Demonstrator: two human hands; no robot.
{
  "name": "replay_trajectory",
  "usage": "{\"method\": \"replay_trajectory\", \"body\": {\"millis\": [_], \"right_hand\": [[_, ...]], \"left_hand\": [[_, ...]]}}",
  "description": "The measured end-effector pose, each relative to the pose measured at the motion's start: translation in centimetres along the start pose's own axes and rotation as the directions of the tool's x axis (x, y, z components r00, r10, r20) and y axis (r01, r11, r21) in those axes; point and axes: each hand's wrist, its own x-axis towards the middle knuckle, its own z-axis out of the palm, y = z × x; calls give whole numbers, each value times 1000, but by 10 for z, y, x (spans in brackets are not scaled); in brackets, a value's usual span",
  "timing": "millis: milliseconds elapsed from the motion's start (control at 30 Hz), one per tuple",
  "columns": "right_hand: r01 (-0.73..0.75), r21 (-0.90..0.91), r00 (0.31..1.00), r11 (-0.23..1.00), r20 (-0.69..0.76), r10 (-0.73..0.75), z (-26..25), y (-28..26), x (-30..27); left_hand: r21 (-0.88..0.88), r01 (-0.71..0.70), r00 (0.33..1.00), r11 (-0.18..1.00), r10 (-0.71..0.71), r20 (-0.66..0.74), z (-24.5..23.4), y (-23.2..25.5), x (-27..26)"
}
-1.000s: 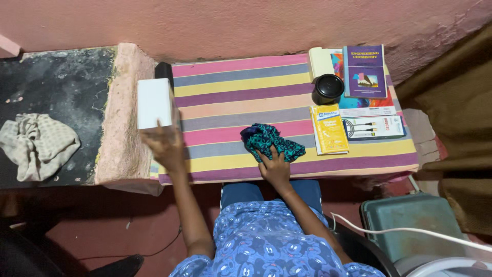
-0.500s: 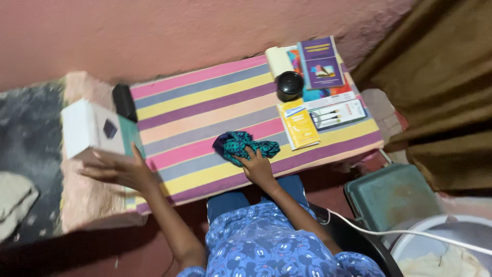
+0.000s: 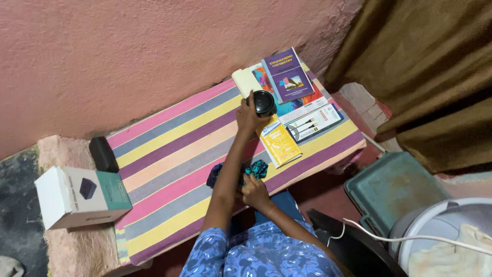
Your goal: The person wipes a striped table surface with a blue cloth, moving several items including a black cup, a yellow box, a white box, and a book to clear space. The person continues wiping the table methodically across its surface.
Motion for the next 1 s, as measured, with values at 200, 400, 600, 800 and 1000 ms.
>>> {"method": "replay_trajectory", "body": {"millis": [200,400,600,800,1000], "right_hand": [[27,39,997,999,-67,-25,-1,-3,0],[10,53,1000,999,13,-11,-18,-8,9],[45,26,994,999,-99,-42,-14,-7,10],[-10,71,998,997,-62,14,-23,-11,16],[-8,75,996,997,-85,14,-27,-16,19]], "left_hand": [[-46,-244,885,969,203,-419,-9,-13,-40],[-135,-204,763,970,71,-643,-78,-51,-127],[-83,266,563,960,-225,-795,-137,-108,-333],[68,735,287,674,-219,-933,-159,-194,-421],[-61,779,222,624,-366,-904,-174,-259,-400]]}}
